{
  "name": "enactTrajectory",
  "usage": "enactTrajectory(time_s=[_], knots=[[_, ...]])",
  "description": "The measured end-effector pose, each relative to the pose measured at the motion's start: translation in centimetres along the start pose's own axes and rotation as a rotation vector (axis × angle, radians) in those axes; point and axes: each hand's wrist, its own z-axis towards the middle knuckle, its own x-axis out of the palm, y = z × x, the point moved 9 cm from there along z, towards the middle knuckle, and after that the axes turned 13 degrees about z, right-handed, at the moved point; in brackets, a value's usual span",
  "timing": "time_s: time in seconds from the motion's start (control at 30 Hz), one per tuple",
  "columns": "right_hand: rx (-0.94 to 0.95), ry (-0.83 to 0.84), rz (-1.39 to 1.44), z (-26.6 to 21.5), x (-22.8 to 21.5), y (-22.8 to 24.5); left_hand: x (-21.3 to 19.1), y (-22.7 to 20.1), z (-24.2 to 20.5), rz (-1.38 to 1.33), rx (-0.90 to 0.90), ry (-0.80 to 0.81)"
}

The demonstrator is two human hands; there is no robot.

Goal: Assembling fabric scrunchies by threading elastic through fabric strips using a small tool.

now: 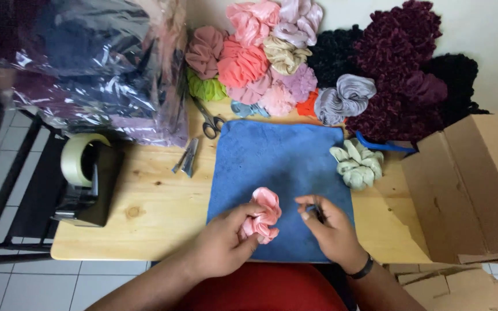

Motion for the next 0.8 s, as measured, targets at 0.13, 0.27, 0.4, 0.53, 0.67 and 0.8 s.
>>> enactTrajectory(time_s=[0.13, 0.27, 0.4, 0.53, 0.67, 0.8], knots=[[0.021, 0.04, 0.178, 0.1, -1.2, -2.7, 0.0, 0.3, -0.5, -0.302, 0.029, 0.102], [-0.079, 0.097, 0.403, 0.3, -1.2, -1.8, -0.6, 0.5, -0.5, -0.371, 0.001, 0.131], [-0.062, 0.157, 0.738, 0.8, -1.8, -3.0, -0.3, 1.0, -0.7, -0.473, -0.049, 0.191], [-0.078, 0.155, 0.746, 0.8, -1.7, -2.1, -1.0, 0.1, -0.1, -0.408, -0.071, 0.186], [-0.083, 0.15, 0.802, 0.9, -2.1, -2.5, -0.6, 0.4, 0.1, -0.516, -0.11, 0.138], [-0.057, 0.191, 0.861, 1.2, -2.0, -2.6, -0.4, 0.3, 0.2, -0.624, -0.076, 0.142]])
